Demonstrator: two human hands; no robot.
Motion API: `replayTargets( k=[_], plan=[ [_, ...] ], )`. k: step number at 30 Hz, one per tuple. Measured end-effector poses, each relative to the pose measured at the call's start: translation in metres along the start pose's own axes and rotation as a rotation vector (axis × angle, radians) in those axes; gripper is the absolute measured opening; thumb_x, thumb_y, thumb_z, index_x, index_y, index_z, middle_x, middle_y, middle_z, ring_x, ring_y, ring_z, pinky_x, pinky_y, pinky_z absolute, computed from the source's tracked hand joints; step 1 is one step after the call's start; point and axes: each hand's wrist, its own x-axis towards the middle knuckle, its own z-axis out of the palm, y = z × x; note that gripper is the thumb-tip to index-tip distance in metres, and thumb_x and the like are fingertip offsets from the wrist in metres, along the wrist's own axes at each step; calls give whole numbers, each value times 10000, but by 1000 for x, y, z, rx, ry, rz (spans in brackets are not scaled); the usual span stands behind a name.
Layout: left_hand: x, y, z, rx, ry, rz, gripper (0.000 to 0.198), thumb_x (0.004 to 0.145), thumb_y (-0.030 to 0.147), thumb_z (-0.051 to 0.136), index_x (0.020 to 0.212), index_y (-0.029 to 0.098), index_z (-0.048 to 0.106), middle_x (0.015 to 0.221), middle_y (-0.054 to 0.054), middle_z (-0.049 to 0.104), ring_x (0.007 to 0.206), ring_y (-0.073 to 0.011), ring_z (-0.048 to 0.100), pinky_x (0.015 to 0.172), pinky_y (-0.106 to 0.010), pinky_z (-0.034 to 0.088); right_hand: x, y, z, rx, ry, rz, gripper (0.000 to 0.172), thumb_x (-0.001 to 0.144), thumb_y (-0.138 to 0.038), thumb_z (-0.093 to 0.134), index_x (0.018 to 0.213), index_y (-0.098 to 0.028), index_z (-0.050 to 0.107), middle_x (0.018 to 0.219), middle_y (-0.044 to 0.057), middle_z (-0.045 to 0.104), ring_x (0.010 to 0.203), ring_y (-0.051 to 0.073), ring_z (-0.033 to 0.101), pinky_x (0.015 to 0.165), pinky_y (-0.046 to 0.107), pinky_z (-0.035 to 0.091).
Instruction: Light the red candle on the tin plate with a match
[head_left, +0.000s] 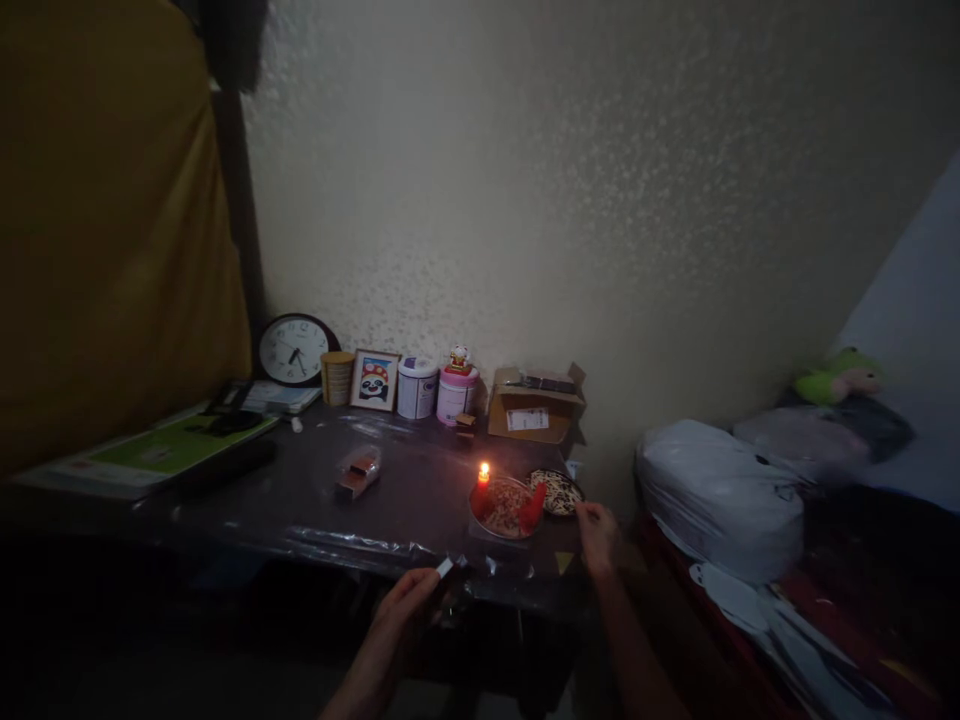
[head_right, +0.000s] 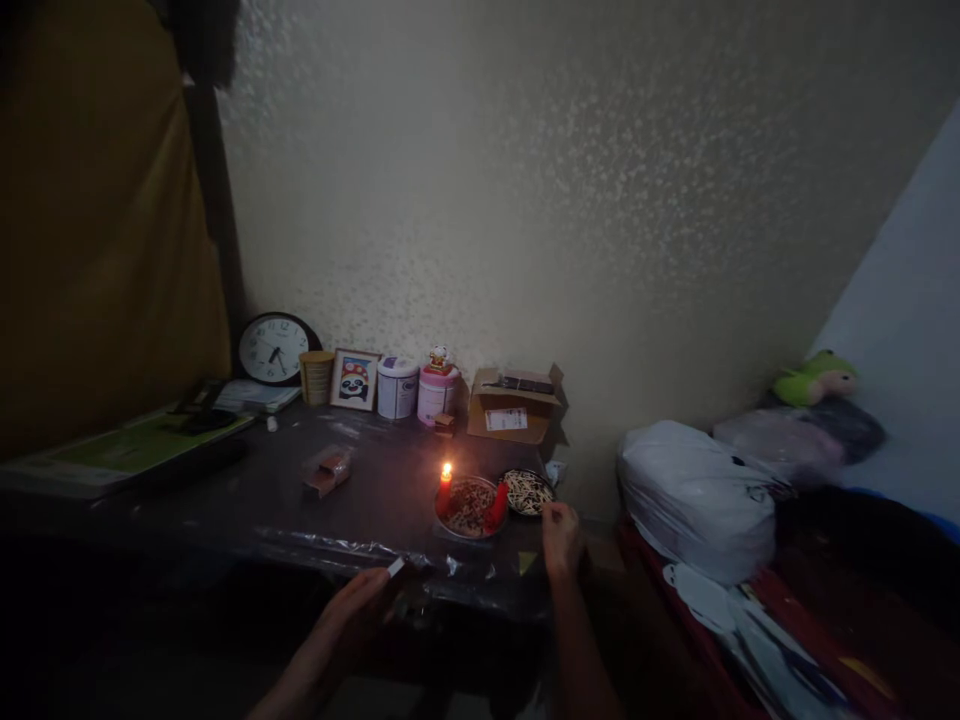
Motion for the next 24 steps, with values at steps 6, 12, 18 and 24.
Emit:
replayTargets(
  k=[6,12,18,24],
  plan=[
    [8,-4,-5,9,11,-40,350,503,477,779,672,190,671,617,12,637,638,-145,557,593,-244,407,5,2,19,-192,5,-34,228,721,-311,495,672,-192,683,747,74,665,655,199,591,574,267,376],
    [4,-1,-3,15,-25,-44,343,552,476,756,732,196,675,658,-4,656,772,-192,596,690,-276,429,5,1,24,-312,-2,-74,237,750,-280,482,686,-194,694,751,71,667,645,190,591,561,259,364],
    [1,0,-2,-5,-29,-58,336,550,464,765,717,188,668,631,-11,653,802,-221,613,710,-299,441,4,3,20,-353,-22,-95,243,755,-269,485,649,-205,694,711,67,665,640,184,592,545,250,356],
    [7,-8,-9,-38,-57,-38,291,603,430,749,728,178,671,667,-31,673,741,-205,625,700,-304,448,3,2,21,-312,-12,-105,231,738,-224,506,605,-185,691,647,64,638,593,177,574,532,251,334]
  ],
)
